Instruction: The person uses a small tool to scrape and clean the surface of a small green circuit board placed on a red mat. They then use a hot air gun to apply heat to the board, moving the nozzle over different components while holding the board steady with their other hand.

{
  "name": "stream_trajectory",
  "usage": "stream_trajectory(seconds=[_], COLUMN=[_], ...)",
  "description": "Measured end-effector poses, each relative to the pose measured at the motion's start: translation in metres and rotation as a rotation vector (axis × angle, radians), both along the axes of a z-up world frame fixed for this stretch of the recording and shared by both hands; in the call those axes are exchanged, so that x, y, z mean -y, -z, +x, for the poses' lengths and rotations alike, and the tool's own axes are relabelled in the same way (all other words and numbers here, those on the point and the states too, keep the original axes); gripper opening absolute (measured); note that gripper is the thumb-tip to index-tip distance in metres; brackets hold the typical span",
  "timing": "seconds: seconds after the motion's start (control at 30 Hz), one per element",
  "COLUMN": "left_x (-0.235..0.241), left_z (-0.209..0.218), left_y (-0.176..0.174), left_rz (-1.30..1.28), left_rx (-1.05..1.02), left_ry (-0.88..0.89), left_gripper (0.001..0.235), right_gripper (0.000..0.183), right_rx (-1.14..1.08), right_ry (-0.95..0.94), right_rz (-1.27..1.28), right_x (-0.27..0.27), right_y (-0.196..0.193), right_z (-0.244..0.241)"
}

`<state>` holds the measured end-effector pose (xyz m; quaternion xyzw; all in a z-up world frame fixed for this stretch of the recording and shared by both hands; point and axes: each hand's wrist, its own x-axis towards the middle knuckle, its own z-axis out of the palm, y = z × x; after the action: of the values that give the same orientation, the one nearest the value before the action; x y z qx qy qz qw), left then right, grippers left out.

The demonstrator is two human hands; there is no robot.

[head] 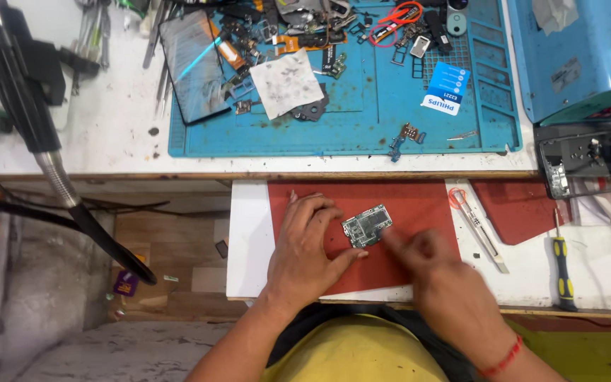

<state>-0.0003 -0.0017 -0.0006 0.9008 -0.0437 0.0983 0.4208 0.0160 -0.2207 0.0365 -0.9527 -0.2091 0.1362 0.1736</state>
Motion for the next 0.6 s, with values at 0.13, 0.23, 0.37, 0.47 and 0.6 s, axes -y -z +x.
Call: stream_trajectory(seconds=[0.13,0.23,0.37,0.47,0.6], left_x=[-0.003,-0.002,-0.002,-0.003,-0.003], left_z=[-0.002,-0.002,-0.005,-0.002,-0.004], left_y=[-0.001,-0.002,-0.001,-0.003,-0.003], left_rz=[0.015,0.038,0.074,0.093,0.114], left_rx=[0.021,0.029,0.039,0.021,0.052], left_ry=[0.007,0.009,0.005,0.022,0.012], left_gripper=[0.056,0.051,0.048,0.048,0.048], right_gripper=[0.078,0.075,0.076,0.066,0.072], right_rx=[0.009,0.025,0.021,0.037,-0.025], right_ry=[-0.08,-0.054,-0.018,0.056,-0.017], right_rz=[-0.069,-0.045,-0.058,-0.042,-0.077], right_x=[-0.002,-0.006,-0.01,-0.012,-0.015], right_y=[0.003,0.0,0.002,0.002,0.0], right_z=[0.002,-0.001,-0.002,0.007,0.003])
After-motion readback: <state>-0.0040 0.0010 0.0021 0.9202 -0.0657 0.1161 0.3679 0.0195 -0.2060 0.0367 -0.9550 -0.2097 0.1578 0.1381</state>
